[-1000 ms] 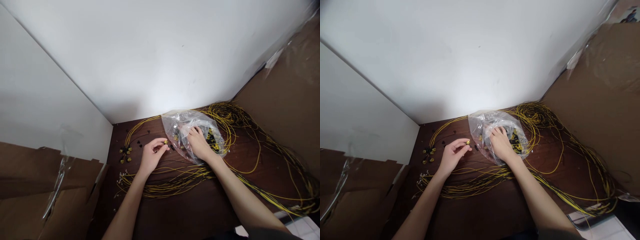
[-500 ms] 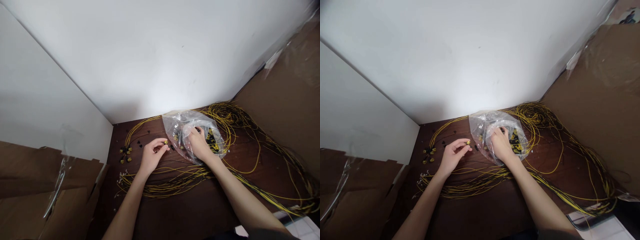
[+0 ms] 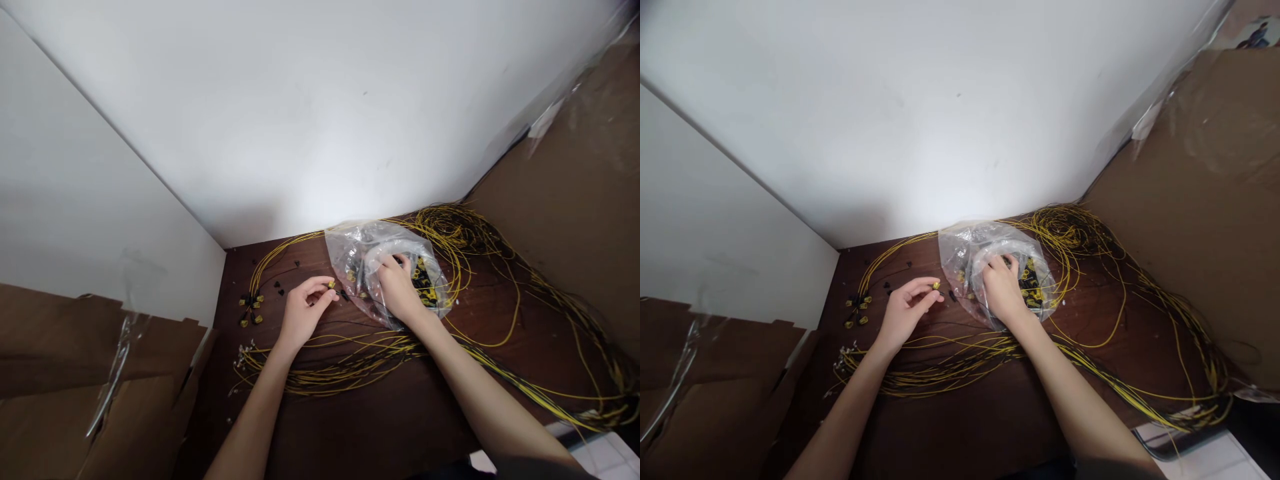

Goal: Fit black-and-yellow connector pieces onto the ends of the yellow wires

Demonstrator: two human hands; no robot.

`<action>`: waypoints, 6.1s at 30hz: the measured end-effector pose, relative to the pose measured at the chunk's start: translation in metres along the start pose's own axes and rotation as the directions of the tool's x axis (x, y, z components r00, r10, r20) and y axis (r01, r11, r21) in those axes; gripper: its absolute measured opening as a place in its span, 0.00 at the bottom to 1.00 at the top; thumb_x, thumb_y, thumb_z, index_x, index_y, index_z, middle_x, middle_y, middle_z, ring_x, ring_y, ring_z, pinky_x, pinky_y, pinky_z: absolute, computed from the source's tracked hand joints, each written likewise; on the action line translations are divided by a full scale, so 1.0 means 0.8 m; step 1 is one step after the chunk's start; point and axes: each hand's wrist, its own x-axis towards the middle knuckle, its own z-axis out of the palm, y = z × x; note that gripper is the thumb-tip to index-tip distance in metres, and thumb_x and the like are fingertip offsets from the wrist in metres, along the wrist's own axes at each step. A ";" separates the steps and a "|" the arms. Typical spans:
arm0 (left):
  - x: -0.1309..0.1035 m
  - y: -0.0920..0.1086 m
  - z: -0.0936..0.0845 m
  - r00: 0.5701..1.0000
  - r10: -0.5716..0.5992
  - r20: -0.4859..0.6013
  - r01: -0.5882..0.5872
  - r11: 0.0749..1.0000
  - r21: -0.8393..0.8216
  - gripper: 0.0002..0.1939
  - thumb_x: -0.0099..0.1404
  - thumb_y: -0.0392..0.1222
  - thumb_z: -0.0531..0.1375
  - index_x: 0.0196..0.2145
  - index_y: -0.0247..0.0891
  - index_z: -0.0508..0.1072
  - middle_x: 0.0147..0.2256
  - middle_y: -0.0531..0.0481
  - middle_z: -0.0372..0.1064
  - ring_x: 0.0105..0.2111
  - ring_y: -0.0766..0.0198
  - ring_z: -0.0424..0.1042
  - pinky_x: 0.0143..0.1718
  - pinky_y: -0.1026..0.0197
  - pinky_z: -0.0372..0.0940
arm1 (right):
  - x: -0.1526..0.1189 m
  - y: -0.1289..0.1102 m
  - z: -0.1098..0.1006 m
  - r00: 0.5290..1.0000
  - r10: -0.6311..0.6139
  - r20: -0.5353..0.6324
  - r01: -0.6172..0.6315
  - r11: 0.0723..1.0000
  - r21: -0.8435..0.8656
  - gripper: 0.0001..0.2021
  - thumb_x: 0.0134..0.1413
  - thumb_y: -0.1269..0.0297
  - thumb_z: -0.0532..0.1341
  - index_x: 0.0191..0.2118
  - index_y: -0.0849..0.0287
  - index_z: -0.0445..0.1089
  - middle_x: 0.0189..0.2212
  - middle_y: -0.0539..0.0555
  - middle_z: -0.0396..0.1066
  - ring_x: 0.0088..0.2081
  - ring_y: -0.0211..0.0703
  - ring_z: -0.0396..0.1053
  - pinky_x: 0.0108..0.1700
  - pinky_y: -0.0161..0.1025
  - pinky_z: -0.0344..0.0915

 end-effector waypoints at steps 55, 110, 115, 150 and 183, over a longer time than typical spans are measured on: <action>0.000 0.002 0.002 1.000 0.005 -0.003 -0.005 0.999 -0.045 0.09 0.57 0.44 0.60 0.32 0.35 0.68 0.28 0.47 0.74 0.29 0.63 0.73 0.25 0.67 0.60 | 0.004 0.009 -0.023 0.827 0.435 -0.357 -0.179 0.805 0.566 0.06 0.50 0.65 0.58 0.29 0.61 0.69 0.24 0.50 0.69 0.25 0.38 0.66 0.32 0.36 0.62; 0.000 -0.004 0.000 0.991 0.131 0.019 -0.132 0.990 0.042 0.11 0.56 0.40 0.61 0.38 0.37 0.75 0.28 0.51 0.67 0.25 0.68 0.60 0.27 0.66 0.56 | -0.009 -0.052 -0.008 0.921 -0.215 -0.324 0.364 0.772 0.521 0.11 0.57 0.72 0.53 0.42 0.55 0.70 0.35 0.55 0.68 0.38 0.43 0.66 0.40 0.42 0.66; 0.000 -0.006 0.000 0.994 0.112 0.010 -0.112 0.993 0.026 0.09 0.55 0.40 0.62 0.35 0.36 0.73 0.25 0.52 0.66 0.24 0.68 0.60 0.27 0.66 0.56 | -0.008 -0.052 -0.007 0.922 -0.231 -0.311 0.369 0.769 0.523 0.11 0.57 0.73 0.53 0.42 0.56 0.70 0.35 0.56 0.68 0.38 0.43 0.66 0.40 0.42 0.66; 0.002 -0.014 0.000 0.990 0.142 -0.004 -0.141 0.988 0.062 0.08 0.56 0.39 0.62 0.34 0.35 0.76 0.27 0.50 0.69 0.25 0.68 0.62 0.28 0.66 0.58 | -0.009 -0.054 -0.017 0.927 -0.211 -0.311 0.360 0.733 0.577 0.06 0.56 0.73 0.55 0.35 0.59 0.69 0.32 0.54 0.73 0.35 0.40 0.69 0.40 0.39 0.66; -0.019 0.010 0.005 0.904 0.416 -0.098 -0.376 0.883 0.282 0.06 0.58 0.34 0.59 0.33 0.36 0.76 0.28 0.50 0.67 0.24 0.69 0.60 0.27 0.65 0.57 | -0.013 -0.057 -0.024 0.967 -0.120 -0.227 0.244 0.698 0.673 0.06 0.54 0.72 0.57 0.32 0.59 0.71 0.27 0.52 0.71 0.28 0.38 0.67 0.33 0.36 0.64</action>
